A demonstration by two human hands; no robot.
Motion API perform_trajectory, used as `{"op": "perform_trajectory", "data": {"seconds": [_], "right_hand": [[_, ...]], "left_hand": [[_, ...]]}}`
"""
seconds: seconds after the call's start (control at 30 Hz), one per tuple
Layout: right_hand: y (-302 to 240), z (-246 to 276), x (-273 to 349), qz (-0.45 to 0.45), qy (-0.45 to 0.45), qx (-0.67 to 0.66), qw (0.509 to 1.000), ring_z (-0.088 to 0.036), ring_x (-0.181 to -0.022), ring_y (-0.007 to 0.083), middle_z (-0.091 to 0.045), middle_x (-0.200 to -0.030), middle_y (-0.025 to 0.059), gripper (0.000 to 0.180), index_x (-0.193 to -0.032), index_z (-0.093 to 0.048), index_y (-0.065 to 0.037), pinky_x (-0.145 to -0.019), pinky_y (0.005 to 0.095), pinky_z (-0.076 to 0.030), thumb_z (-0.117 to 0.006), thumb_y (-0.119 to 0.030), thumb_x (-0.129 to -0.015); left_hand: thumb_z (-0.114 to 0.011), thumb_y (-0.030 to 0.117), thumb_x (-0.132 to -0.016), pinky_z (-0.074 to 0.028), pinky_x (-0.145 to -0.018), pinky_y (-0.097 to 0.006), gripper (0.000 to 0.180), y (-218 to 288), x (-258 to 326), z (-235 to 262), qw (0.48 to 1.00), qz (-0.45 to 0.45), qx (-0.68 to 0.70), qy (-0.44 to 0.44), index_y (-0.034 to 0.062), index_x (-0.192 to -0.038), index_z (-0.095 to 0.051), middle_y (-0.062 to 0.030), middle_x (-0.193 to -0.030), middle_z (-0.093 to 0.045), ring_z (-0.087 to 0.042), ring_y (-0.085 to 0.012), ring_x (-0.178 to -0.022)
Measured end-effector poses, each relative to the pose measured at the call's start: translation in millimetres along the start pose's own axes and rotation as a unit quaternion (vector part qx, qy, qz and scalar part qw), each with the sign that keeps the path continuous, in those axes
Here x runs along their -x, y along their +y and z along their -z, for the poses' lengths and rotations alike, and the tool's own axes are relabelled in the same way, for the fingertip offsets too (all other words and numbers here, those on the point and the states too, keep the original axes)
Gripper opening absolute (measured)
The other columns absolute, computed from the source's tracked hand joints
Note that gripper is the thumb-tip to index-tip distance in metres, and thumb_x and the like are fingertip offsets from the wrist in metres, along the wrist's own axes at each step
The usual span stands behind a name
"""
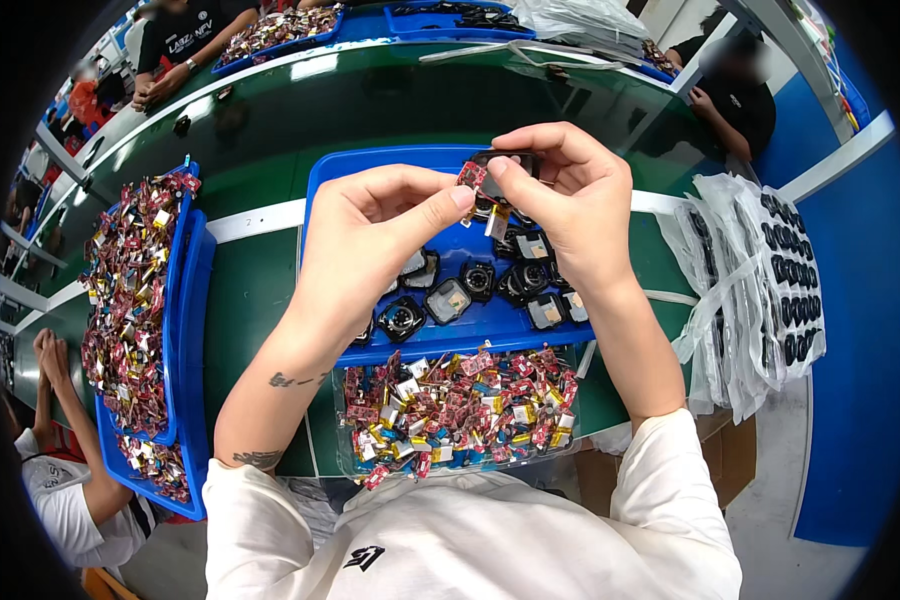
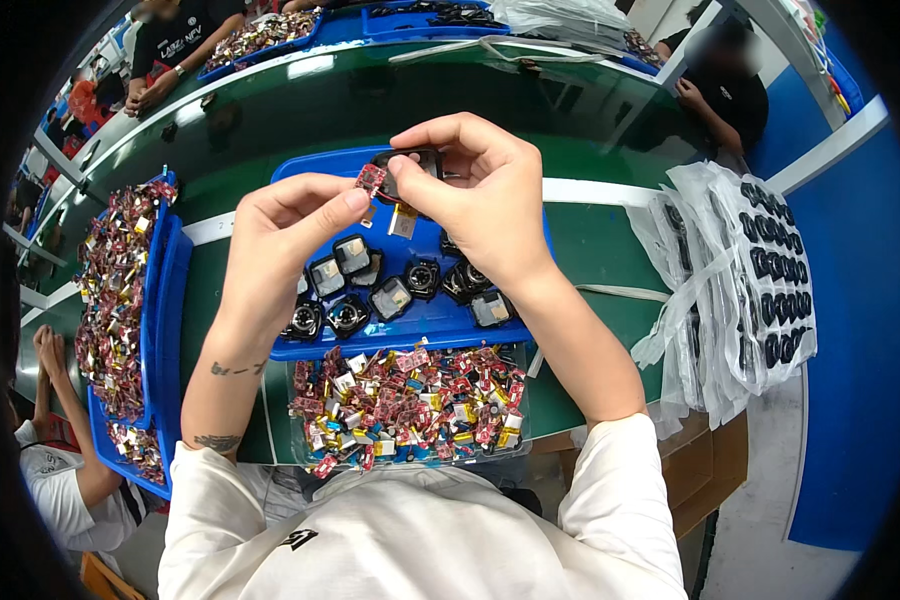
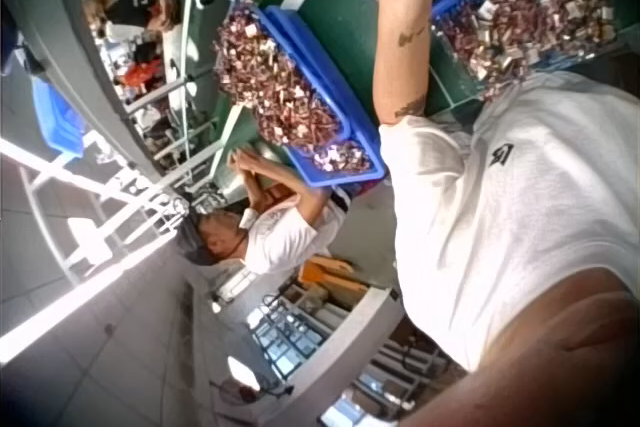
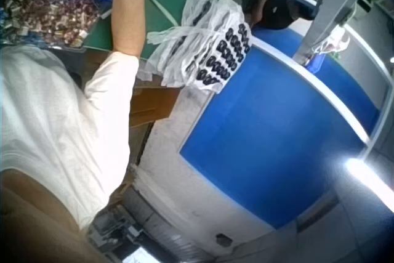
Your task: Assembling small electronic components onto circuit boards at a factory workbench.
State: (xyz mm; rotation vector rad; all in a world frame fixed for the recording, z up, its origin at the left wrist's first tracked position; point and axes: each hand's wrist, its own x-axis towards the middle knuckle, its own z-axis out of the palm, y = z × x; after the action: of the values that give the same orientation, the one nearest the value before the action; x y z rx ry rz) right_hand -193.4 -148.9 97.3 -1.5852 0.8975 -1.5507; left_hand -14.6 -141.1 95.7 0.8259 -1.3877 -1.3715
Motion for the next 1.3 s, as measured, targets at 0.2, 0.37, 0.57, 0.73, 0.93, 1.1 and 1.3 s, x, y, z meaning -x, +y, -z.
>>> {"op": "perform_trajectory", "data": {"seconds": [0.2, 0.37, 0.57, 0.73, 0.93, 1.1, 1.3], "right_hand": [[-4, 0, 1, 0.011, -0.017, -0.01, 1.0, -0.064, -0.079, 0.0107, -0.064, -0.086, 0.0066, 0.015, -0.095, -0.064, 0.004, -0.066, 0.0219, -0.055, -0.066, 0.004, -0.08], [-2, -1, 3, 0.003, -0.039, -0.036, 0.999, -0.065, -0.086, 0.0123, -0.065, -0.093, 0.0075, 0.015, -0.097, -0.064, 0.004, -0.071, 0.0228, -0.055, -0.063, 0.004, -0.082], [1, 1, 2, 0.012, -0.049, -0.035, 0.998, -0.066, -0.085, 0.0127, -0.068, -0.094, 0.0102, 0.019, -0.103, -0.065, 0.004, -0.074, 0.0236, -0.054, -0.061, 0.0, -0.086], [-1, 25, -8, 0.0, -0.033, 0.112, 0.993, -0.067, -0.075, 0.012, -0.07, -0.086, 0.0102, 0.019, -0.102, -0.067, 0.001, -0.069, 0.023, -0.053, -0.059, -0.001, -0.085], [-17, 29, -5, -0.016, -0.151, 0.191, 0.97, -0.064, -0.072, 0.0108, -0.07, -0.089, 0.0097, 0.021, -0.102, -0.065, 0.002, -0.068, 0.0239, -0.053, -0.054, 0.0, -0.084], [-16, 18, 4, 0.117, -0.376, 0.24, 0.887, -0.064, -0.066, 0.0243, -0.068, -0.085, 0.0129, 0.04, -0.096, -0.068, -0.002, -0.062, 0.0326, -0.05, -0.046, 0.011, -0.066], [-17, 0, 29, 0.041, -0.485, 0.341, 0.804, -0.062, -0.09, 0.0298, -0.064, -0.09, 0.0109, 0.02, -0.093, -0.066, -0.003, -0.074, 0.0411, -0.05, -0.06, -0.007, -0.074]], "left_hand": [[-0.072, 0.008, -0.081, -0.049, -0.072, -0.02, 0.024, -7, -4, 1, 0.998, 0.032, 0.057, 0.01, -0.0038, -0.1, -0.063, -0.0095, -0.087, -0.069, -0.064, -0.0091, -0.08], [-0.073, 0.008, -0.081, -0.049, -0.073, -0.021, 0.032, -10, -8, 2, 0.998, 0.031, 0.04, 0.03, -0.006, -0.106, -0.06, -0.0102, -0.086, -0.069, -0.065, -0.0099, -0.08], [-0.075, 0.012, -0.08, -0.048, -0.073, -0.021, 0.023, -21, -15, 4, 0.996, -0.055, 0.012, 0.064, -0.0022, -0.097, -0.067, -0.0076, -0.085, -0.069, -0.063, -0.0096, -0.077], [-0.074, 0.022, -0.081, -0.041, -0.065, -0.019, 0.025, -21, -62, 38, 0.986, 0.01, -0.132, 0.101, 0.0004, -0.094, -0.071, -0.0031, -0.083, -0.068, -0.054, -0.0055, -0.07], [-0.081, 0.029, -0.069, -0.046, -0.073, -0.026, 0.034, -88, -172, 146, 0.924, 0.153, -0.315, 0.155, 0.0004, -0.085, -0.073, -0.0087, -0.079, -0.07, -0.063, -0.0147, -0.075], [-0.081, 0.039, -0.067, -0.05, -0.076, -0.031, 0.044, -126, -190, 199, 0.876, 0.222, -0.407, 0.133, 0.002, -0.09, -0.073, -0.0092, -0.086, -0.071, -0.066, -0.0177, -0.084], [-0.068, 0.043, -0.081, -0.047, -0.081, -0.028, 0.049, -95, -159, 138, 0.88, 0.069, -0.435, 0.181, 0.0009, -0.106, -0.068, -0.0107, -0.096, -0.069, -0.063, -0.0162, -0.09]]}}
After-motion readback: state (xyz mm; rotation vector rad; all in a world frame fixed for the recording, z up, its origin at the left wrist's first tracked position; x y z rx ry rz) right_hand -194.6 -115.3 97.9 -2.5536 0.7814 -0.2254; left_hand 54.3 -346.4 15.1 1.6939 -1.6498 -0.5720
